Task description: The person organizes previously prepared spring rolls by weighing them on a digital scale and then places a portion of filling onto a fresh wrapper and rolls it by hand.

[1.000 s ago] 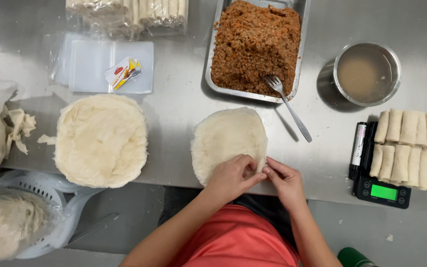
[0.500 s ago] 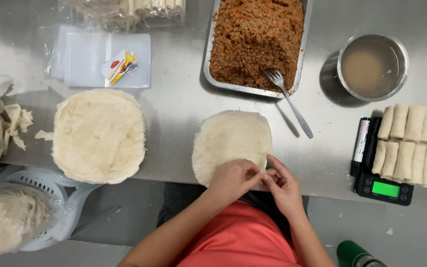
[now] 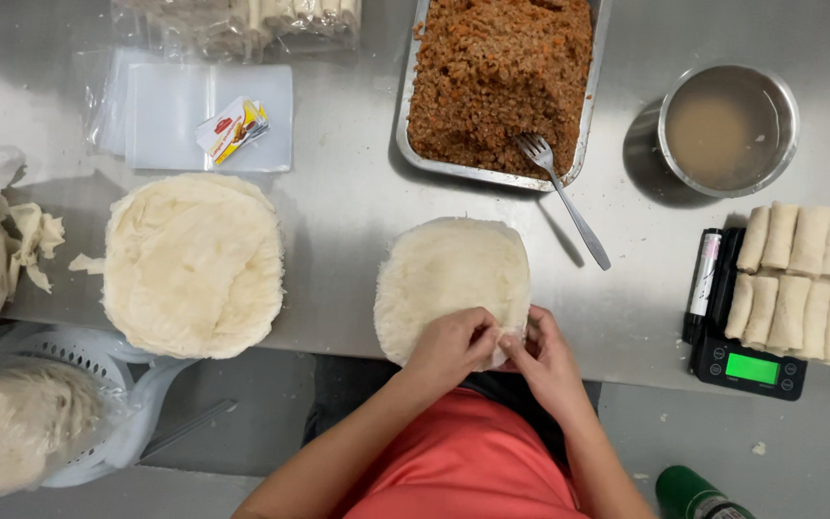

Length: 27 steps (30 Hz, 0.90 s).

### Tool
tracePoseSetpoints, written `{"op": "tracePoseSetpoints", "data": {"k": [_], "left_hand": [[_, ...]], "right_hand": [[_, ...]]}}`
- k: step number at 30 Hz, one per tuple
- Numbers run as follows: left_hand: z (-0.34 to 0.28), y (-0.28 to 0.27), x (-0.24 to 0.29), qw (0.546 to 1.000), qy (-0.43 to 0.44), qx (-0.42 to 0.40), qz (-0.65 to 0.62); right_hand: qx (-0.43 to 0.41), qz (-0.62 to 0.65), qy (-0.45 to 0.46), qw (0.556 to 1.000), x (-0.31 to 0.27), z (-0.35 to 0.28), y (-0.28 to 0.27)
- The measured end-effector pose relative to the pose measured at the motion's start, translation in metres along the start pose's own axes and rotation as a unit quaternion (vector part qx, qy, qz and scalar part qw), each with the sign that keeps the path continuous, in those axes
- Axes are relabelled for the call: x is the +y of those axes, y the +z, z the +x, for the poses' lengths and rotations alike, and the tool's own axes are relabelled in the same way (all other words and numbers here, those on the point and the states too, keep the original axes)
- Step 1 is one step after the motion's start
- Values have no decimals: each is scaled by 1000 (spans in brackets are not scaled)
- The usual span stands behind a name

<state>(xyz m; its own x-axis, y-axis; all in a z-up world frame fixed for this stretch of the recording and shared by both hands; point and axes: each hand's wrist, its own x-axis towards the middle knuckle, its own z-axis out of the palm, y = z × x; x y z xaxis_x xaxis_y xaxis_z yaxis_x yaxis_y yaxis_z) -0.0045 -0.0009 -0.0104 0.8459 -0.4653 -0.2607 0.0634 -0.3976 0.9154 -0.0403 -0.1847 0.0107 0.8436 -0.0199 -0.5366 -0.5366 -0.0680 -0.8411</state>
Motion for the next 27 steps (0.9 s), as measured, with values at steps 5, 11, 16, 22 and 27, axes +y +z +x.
{"op": "tracePoseSetpoints", "data": {"k": [5, 11, 16, 22, 27], "left_hand": [[-8, -14, 25, 999, -8, -4, -48], [3, -45, 7, 997, 1, 75, -3], [6, -41, 14, 975, 109, 66, 183], [15, -60, 9, 992, 9, 53, 118], [15, -61, 59, 972, 16, -19, 234]], "right_hand": [[6, -47, -10, 999, 19, 11, -1], [-10, -170, 12, 985, -7, -2, -7], [-35, -339, -14, 940, -48, 6, 11], [59, -327, -44, 942, -25, 22, 5], [40, -356, -33, 933, -47, 28, 23]]}}
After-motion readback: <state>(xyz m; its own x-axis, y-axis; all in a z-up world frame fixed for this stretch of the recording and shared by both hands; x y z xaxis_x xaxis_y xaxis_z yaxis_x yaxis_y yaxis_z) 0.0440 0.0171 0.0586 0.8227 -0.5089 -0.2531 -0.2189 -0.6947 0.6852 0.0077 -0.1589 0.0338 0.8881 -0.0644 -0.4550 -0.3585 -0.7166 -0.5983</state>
